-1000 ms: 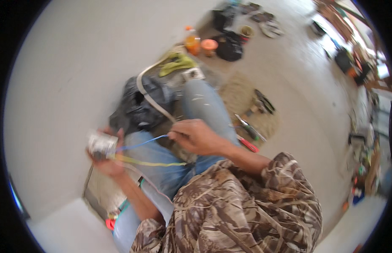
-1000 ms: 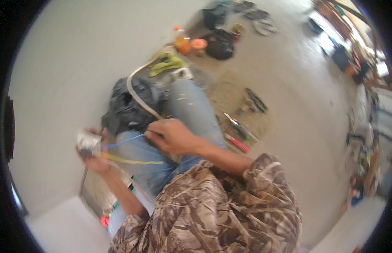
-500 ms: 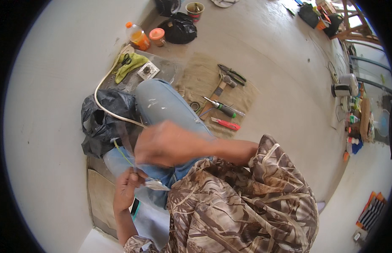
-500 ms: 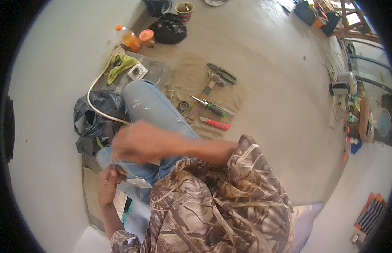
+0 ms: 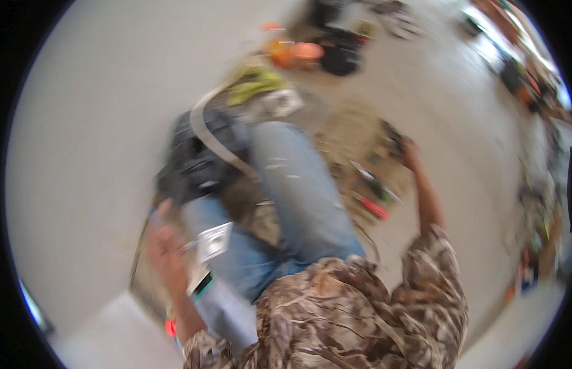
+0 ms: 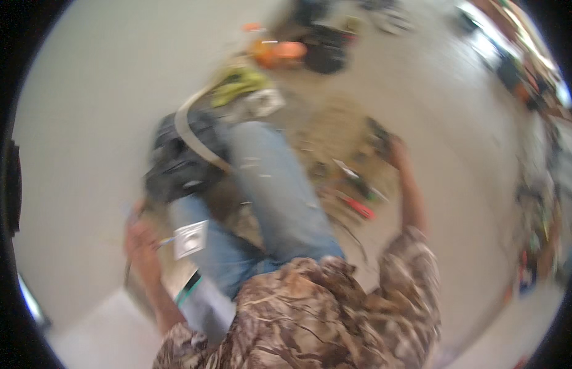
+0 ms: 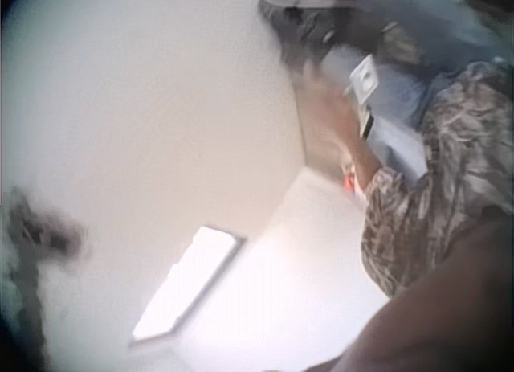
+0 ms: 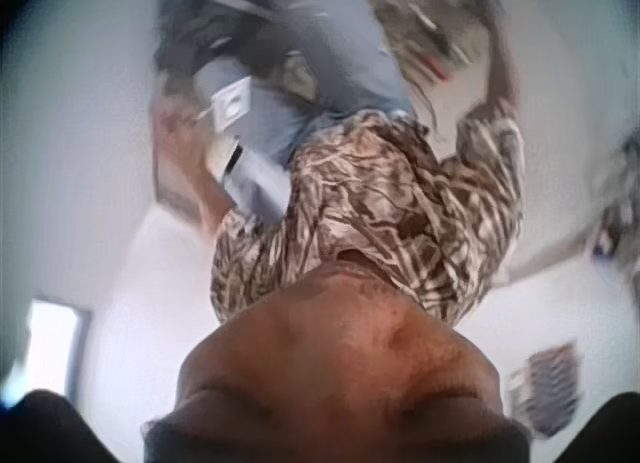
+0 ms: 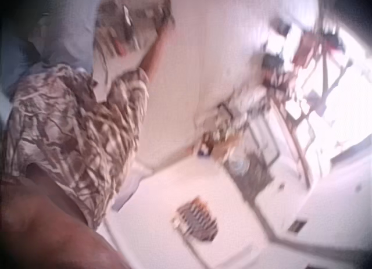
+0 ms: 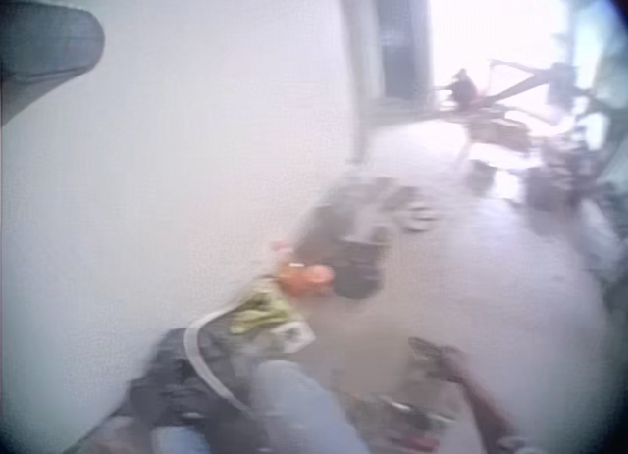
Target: The person strips wires using pliers and then connects several color-coded electrical wires to the back of an outlet unit using a screwdriver while sitting on the floor.
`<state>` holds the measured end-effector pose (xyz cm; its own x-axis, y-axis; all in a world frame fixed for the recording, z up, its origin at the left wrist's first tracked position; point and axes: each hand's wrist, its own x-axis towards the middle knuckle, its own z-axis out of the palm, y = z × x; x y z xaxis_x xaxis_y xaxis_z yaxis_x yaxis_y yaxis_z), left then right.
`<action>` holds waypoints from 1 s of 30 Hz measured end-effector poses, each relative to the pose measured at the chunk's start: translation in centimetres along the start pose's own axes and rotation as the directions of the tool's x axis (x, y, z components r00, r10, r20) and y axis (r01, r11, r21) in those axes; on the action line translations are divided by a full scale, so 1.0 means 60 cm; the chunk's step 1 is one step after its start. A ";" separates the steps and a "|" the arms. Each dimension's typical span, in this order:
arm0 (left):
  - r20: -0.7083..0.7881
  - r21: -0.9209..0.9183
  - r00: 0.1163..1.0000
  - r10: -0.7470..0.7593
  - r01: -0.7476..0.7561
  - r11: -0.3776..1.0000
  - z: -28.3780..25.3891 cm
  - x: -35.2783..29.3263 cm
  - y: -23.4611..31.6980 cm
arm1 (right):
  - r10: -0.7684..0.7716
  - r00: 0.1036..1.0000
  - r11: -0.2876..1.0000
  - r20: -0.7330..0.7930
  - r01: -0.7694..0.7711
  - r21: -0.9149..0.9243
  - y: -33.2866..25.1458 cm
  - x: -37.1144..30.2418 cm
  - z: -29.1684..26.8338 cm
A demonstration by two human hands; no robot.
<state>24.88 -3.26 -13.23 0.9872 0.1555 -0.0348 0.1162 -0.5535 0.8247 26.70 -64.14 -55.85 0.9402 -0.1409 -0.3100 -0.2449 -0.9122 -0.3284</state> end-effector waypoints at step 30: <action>0.145 -0.256 0.989 0.043 -0.005 0.967 0.016 -0.011 0.076 | -0.750 0.651 0.422 0.113 0.340 0.841 -0.736 -0.242 -0.379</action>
<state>24.85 -6.66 -9.99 0.9967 0.0113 -0.0804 0.0797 -0.3266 0.9418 29.22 -30.54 -16.56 0.7695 0.6361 -0.0566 0.0172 -0.1092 -0.9939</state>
